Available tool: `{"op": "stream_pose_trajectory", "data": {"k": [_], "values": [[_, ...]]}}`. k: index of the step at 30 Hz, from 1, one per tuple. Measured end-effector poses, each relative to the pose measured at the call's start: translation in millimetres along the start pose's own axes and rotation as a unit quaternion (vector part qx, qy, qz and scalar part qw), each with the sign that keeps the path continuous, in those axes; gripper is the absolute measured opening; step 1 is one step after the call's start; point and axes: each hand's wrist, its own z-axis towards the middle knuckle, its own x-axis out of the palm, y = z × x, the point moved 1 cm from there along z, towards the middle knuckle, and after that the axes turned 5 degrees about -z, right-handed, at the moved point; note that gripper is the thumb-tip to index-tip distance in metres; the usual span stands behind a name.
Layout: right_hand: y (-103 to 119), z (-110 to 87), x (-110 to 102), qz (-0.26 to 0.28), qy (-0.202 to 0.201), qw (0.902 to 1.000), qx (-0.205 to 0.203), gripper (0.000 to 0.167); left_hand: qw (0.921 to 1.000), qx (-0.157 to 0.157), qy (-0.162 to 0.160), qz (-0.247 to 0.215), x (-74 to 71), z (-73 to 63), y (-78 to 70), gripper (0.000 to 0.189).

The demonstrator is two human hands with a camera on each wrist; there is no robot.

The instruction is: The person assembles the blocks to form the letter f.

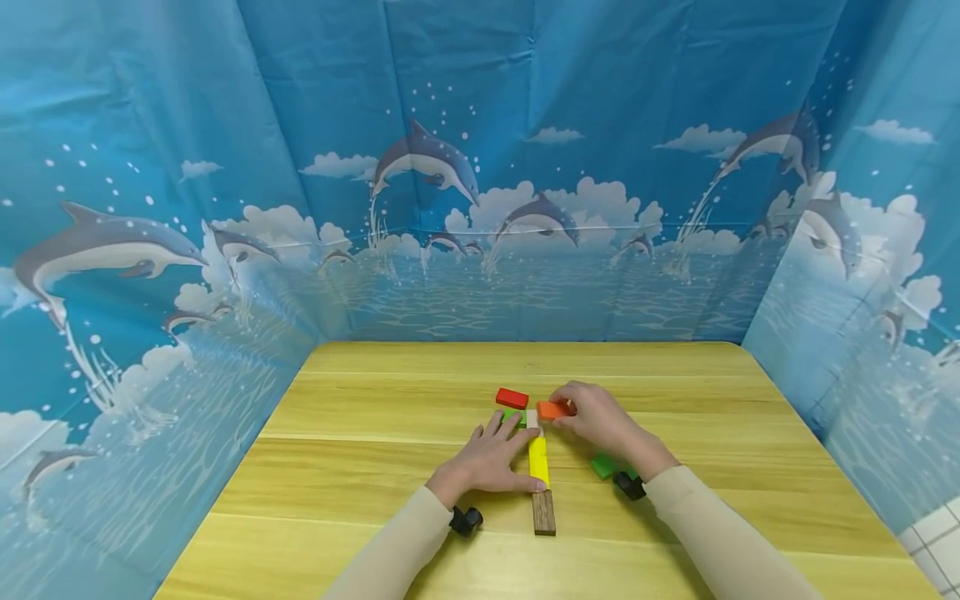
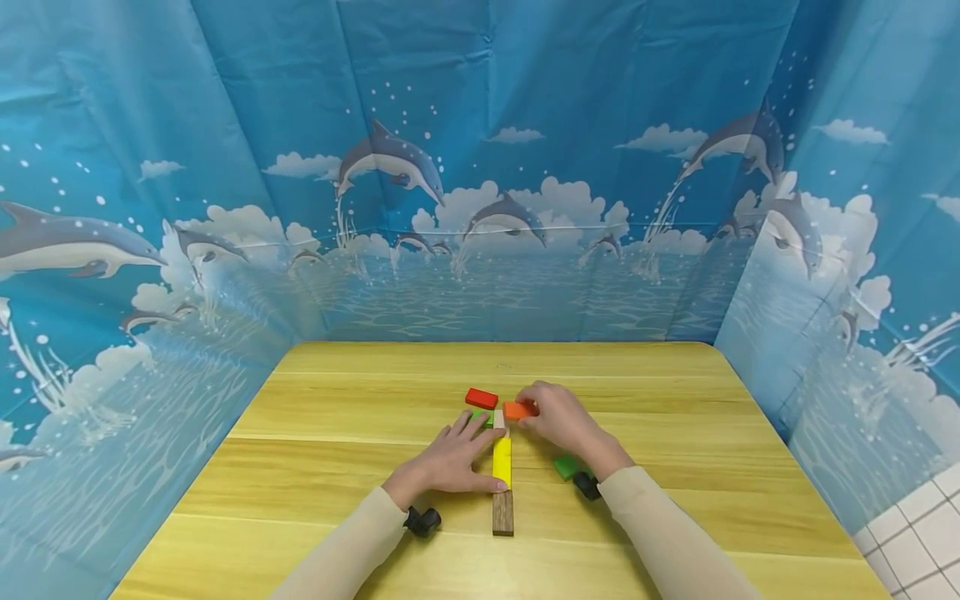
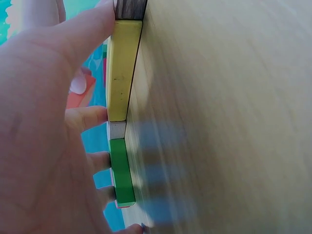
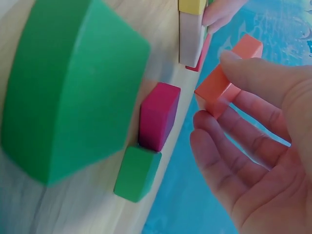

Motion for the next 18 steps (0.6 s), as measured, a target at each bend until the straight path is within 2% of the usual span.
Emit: {"op": "stream_pose_trajectory", "data": {"k": [6,12,18], "values": [[-2.7,7.7,5.7,-0.006,0.011,0.9999,0.009,0.027,1.0,-0.002,0.009,0.001,-0.2,1.2,-0.8,0.094],[-5.5,10.2,6.4,-0.026,0.011,0.9996,0.0,0.027,0.9999,-0.004,0.01,0.011,-1.1,3.8,-1.5,0.094],[-7.3,11.1,5.0,-0.044,0.02,0.9988,-0.005,0.025,0.9999,-0.007,0.014,0.003,-2.8,2.0,-2.2,0.093]]}}
